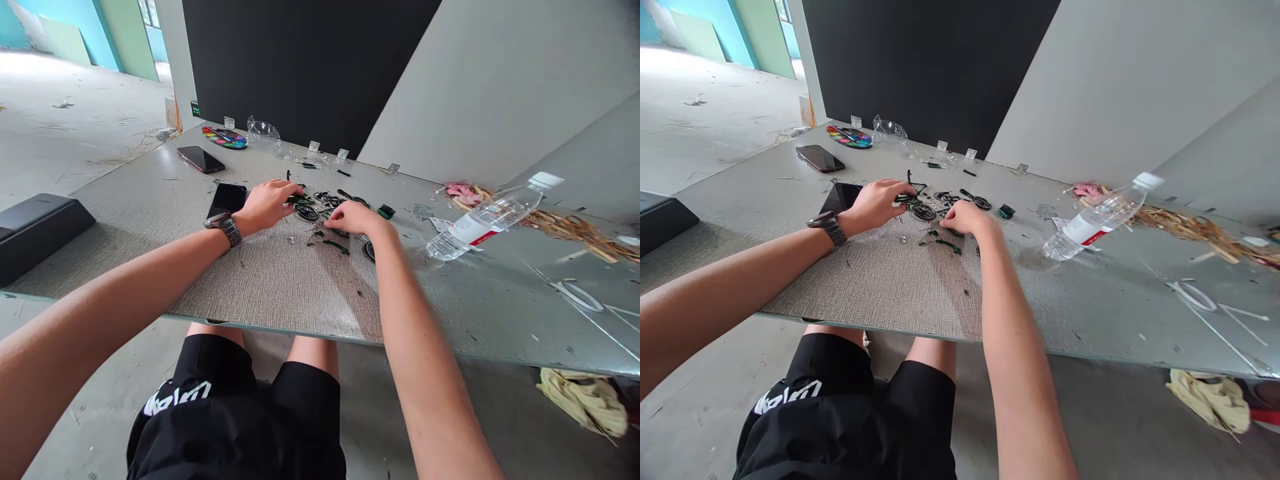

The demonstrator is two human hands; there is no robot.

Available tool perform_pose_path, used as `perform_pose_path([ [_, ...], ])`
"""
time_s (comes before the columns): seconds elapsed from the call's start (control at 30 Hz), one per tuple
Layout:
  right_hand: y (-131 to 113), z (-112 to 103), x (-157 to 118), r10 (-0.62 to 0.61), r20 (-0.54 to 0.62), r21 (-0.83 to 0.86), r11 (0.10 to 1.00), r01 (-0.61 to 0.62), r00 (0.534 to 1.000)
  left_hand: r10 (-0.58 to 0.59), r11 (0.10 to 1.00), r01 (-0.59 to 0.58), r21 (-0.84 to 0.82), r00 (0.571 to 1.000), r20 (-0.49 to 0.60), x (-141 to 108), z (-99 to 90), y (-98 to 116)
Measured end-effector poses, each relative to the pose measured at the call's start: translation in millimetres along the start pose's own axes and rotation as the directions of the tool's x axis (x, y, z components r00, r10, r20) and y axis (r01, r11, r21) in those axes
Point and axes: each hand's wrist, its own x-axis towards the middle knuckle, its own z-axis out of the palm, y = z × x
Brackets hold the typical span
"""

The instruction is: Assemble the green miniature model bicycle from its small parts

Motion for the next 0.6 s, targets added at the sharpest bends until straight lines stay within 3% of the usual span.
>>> perform_pose_path([
  [0.1, 1.6, 2.1, 2.9, -0.053, -0.22, 0.055, 0.996, 0.066, 0.974, 0.057, 0.996, -0.056, 0.071, 0.998, -0.014, 0.8, 0.6, -2.9],
  [0.2, -1.1, 7.9, 8.5, -0.09, -0.39, 0.294, 0.931, 0.216, 0.917, 0.127, 0.986, -0.121, 0.117, 0.991, -0.044, 0.8, 1.2, -4.7],
  [0.3, -11.9, 18.5, 13.3, -0.138, -0.258, 0.628, 0.728, 0.275, 0.956, 0.207, 0.973, -0.197, 0.124, 0.975, -0.075, 0.7, 1.7, -4.1],
  [0.4, -24.9, 28.1, 13.8, -0.222, -0.09, 0.841, 0.505, 0.193, 0.971, 0.275, 0.954, -0.26, 0.149, 0.957, -0.089, 1.2, 1.7, -2.5],
  [0.5, -31.8, 30.8, 11.3, -0.271, -0.081, 0.929, 0.327, 0.171, 0.959, 0.31, 0.937, -0.289, 0.197, 0.947, -0.087, 1.8, 0.4, -1.6],
  [0.6, -32.2, 28.6, 9.0, -0.267, -0.109, 0.952, 0.249, 0.178, 0.957, 0.297, 0.939, -0.271, 0.211, 0.95, -0.1, 1.9, -1.5, -0.4],
])
